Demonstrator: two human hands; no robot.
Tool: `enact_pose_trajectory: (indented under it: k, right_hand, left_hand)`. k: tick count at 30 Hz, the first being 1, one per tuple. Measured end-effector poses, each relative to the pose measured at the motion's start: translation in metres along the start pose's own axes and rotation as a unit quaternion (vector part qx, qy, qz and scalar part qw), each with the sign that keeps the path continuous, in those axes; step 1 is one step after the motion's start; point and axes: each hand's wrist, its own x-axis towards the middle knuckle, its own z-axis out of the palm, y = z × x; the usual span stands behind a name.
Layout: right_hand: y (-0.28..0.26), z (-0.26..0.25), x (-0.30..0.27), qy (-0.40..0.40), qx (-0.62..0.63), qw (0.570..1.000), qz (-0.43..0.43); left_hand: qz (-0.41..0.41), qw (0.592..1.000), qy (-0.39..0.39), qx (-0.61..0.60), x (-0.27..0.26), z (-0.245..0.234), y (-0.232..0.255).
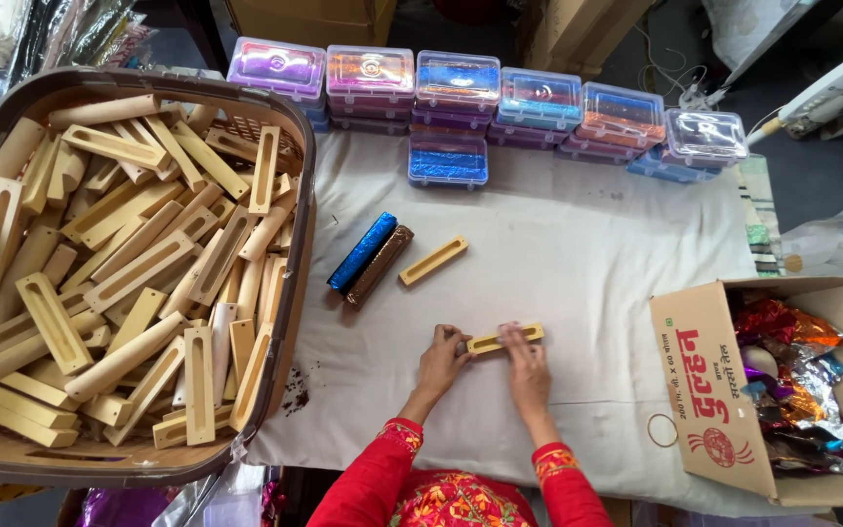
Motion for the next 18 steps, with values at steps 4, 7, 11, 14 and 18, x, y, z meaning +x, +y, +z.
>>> enact_pose_trajectory:
  k: [4,7,11,14,18]
  right_hand:
    - [0.028,-0.016,0.016,0.029,-0.003,0.998,0.055]
    - [-0.002,-0.018,0.017,0.047,0.022,0.995,0.087]
    - [-0.058,-0.011,-0.005,0.063,0.091,0.993,-0.035]
    - [-0.059,-0.013,-0.009,0.01,0.086,0.994,-0.073]
    - [-0.009,-0.018,0.007,-0.011,0.056,0.998,0.015]
  left_hand:
    - [0.024,0.999,0.026,0.007,0.003,0.008,0.0]
    - [0.012,0.997,0.061,-0.047,0.007,0.016,-0.008]
    - [-0.055,0.99,0.044,-0.126,0.004,-0.003,0.012]
    - [-0.069,0.989,0.029,-0.129,0.004,-0.007,0.01]
    - [-0.043,0.991,0.036,-0.12,-0.003,-0.01,0.013]
